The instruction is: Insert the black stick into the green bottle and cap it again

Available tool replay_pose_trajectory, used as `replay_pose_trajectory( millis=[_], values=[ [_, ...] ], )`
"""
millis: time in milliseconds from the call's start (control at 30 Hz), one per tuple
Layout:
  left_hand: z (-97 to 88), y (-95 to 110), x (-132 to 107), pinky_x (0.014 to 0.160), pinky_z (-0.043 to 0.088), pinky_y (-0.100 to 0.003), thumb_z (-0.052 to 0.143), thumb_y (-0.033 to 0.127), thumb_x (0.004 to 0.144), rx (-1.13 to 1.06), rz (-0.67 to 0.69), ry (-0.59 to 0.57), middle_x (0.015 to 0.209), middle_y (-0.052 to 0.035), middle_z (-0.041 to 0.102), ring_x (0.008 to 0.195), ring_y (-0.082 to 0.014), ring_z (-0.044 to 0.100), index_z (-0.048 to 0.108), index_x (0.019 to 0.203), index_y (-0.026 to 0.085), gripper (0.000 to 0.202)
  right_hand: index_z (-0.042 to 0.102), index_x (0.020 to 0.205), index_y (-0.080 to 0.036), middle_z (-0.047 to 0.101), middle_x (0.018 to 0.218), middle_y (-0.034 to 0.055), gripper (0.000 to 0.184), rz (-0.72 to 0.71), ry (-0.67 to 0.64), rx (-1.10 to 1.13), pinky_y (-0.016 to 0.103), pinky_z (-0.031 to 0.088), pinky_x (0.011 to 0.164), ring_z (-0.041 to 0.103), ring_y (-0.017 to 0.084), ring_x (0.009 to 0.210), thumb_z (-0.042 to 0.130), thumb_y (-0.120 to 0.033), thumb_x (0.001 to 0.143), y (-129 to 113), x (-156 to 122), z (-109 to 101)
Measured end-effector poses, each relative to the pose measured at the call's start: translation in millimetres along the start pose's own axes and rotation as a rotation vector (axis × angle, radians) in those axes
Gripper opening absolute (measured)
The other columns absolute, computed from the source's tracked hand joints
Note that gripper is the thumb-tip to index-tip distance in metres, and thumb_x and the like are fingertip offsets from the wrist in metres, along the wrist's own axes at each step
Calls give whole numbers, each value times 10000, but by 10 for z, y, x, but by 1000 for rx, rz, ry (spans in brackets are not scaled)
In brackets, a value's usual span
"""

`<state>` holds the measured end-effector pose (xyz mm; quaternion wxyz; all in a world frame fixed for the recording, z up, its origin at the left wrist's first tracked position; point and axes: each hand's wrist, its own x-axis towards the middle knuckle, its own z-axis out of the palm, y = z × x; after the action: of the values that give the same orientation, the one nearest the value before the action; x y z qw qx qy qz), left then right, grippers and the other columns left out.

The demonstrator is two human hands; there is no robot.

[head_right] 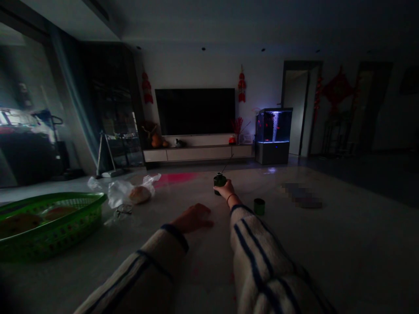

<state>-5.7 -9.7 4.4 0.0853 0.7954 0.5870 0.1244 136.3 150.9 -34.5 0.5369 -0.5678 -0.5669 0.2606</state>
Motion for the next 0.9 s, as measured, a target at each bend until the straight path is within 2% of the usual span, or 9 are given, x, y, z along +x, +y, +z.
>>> replay_pose_trajectory(
  millis=[100,333,433,533,600,733,900],
  values=[
    [-4,-3,4,928,385,-313,635,501,619,-15,-3,-12,1157,-79,546,1084,-236,501,573,1078,214,544,520,994,-140,651,929,69,591,-4,-22,22,258,493,684,632,179,817,743,-246,457,32,14,18],
    [-30,25,-2,942,370,-322,621,489,643,7,12,-17,1169,-90,533,1098,-249,486,570,1090,195,537,511,1005,-131,638,962,94,643,23,-16,-44,280,486,721,619,205,867,754,-314,438,0,-14,-8],
    [-26,18,2,941,372,-327,628,483,637,-4,10,-9,1162,-89,538,1096,-251,485,575,1081,193,533,472,1055,-100,611,1007,138,719,38,-5,-85,310,474,765,603,235,918,747,-372,450,-82,-56,-29],
    [-8,0,16,939,374,-337,628,493,633,-8,16,0,1156,-93,542,1091,-255,485,581,1070,192,532,415,1124,-86,527,1129,206,816,47,63,-160,351,448,825,542,288,1030,738,-445,466,-213,-124,-28],
    [4,-6,27,936,376,-338,626,498,632,-5,21,6,1152,-92,547,1080,-255,492,588,1059,191,527,382,1162,-98,481,1177,218,832,39,111,-260,370,445,827,527,309,1047,716,-482,504,-311,-180,-8],
    [14,-2,36,922,388,-333,586,457,682,22,26,10,1148,-65,560,1067,-242,506,585,1053,224,438,381,1157,-106,487,1143,206,664,49,139,-375,386,450,799,554,307,999,615,-481,662,-442,-260,39],
    [12,-19,39,907,395,-312,529,390,735,39,56,11,1138,-33,569,1055,-221,518,576,1041,260,336,386,1144,-109,493,1137,207,583,44,102,-366,383,449,792,561,298,989,588,-438,706,-426,-237,29]
  ],
)
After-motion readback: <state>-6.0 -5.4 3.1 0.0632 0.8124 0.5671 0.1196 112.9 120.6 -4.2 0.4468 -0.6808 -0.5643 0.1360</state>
